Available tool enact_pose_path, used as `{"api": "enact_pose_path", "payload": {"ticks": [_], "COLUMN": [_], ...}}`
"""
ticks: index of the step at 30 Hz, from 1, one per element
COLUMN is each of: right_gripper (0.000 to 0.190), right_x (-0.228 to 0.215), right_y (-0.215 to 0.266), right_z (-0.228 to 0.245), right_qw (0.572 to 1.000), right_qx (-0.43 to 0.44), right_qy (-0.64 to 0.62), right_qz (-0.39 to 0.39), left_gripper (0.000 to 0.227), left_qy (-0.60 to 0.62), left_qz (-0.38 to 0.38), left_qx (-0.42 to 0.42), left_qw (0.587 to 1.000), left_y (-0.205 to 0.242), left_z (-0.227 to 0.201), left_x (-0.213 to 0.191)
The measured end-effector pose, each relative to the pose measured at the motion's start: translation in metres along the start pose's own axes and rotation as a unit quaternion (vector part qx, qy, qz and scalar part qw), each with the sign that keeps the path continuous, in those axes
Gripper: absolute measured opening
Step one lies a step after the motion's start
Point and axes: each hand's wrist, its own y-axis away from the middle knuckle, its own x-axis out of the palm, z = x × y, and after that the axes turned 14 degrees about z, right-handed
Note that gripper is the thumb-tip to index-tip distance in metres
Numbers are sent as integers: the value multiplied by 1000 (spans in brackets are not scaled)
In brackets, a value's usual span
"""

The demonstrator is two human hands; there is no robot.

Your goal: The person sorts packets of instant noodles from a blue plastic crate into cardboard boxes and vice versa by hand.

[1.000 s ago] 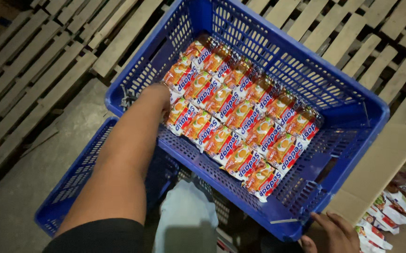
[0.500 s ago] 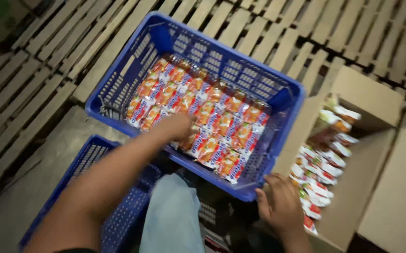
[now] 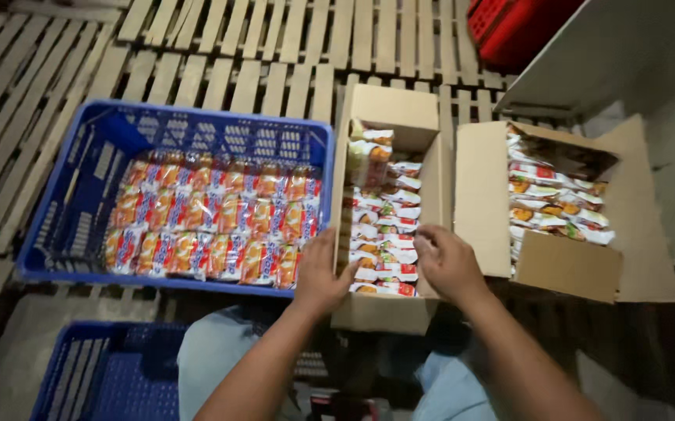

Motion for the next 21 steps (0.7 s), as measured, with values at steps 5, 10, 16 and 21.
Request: {"api": "enact_pose_path", "payload": {"ticks": [5, 10, 16, 21], "right_gripper": [41, 38, 58, 51], "right_x": [-32, -14, 14, 56], "right_y": [-60, -127, -187, -207], "right_z": [5, 18, 36, -2], "right_qw": [994, 992, 971, 962], "right_qx": [82, 66, 212, 252], "right_qy": [-44, -87, -56, -97], "right_qz": [59, 55, 94, 49], "left_gripper": [94, 80, 68, 73], "left_qy": [49, 36, 101, 102], "left_qz": [52, 37, 38, 41], "left_qx": [-10, 6, -42, -50], "left_qw": [997, 999, 993, 993], "left_y": [0, 5, 7, 5], "left_z": [37, 44, 28, 22], "left_x": [17, 23, 16, 12]}}
